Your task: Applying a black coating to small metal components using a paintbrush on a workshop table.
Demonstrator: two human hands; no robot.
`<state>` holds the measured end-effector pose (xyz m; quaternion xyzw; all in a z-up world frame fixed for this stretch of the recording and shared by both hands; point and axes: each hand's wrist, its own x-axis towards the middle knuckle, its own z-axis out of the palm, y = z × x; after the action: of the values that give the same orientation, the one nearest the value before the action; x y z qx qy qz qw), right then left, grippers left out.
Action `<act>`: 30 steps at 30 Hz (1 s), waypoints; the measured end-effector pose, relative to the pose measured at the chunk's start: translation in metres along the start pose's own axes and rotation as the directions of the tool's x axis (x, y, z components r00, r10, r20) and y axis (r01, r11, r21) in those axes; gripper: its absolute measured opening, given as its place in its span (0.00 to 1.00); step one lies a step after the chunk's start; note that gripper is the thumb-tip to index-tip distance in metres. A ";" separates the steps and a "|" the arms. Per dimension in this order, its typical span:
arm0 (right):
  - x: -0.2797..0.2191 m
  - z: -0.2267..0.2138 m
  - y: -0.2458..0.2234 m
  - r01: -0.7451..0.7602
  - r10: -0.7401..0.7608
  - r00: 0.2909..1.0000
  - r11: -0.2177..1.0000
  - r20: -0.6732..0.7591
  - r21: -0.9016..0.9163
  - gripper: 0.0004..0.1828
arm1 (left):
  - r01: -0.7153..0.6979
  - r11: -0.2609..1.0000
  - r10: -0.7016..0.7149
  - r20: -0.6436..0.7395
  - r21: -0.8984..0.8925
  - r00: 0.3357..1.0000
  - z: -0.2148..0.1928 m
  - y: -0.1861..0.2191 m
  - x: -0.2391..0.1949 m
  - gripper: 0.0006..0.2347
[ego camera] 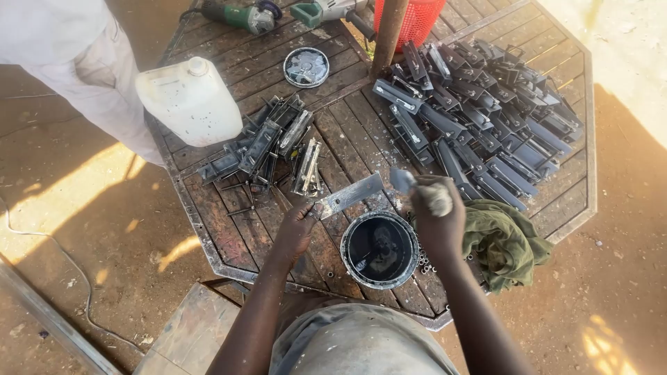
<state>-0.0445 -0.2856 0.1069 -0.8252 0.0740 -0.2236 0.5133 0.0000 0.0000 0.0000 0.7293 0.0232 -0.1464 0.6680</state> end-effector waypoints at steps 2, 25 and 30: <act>-0.006 0.011 -0.021 0.062 -0.059 0.996 0.997 0.062 -0.046 0.09 | 0.006 1.000 -0.006 0.005 -0.006 1.000 0.011 0.011 -0.002 0.13; 0.007 0.018 -0.023 0.153 -0.154 0.986 0.988 0.057 0.035 0.08 | 0.045 0.998 -0.043 0.039 -0.047 0.998 0.022 0.016 0.006 0.16; -0.017 0.030 -0.059 0.063 -0.104 0.950 0.988 0.295 0.144 0.10 | 0.057 0.998 -0.056 0.024 -0.040 0.998 0.033 0.080 -0.023 0.15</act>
<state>-0.0520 -0.2277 0.1427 -0.8161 -0.0552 -0.1211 0.5623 -0.0096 -0.0376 0.0806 0.7128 0.0393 -0.1732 0.6786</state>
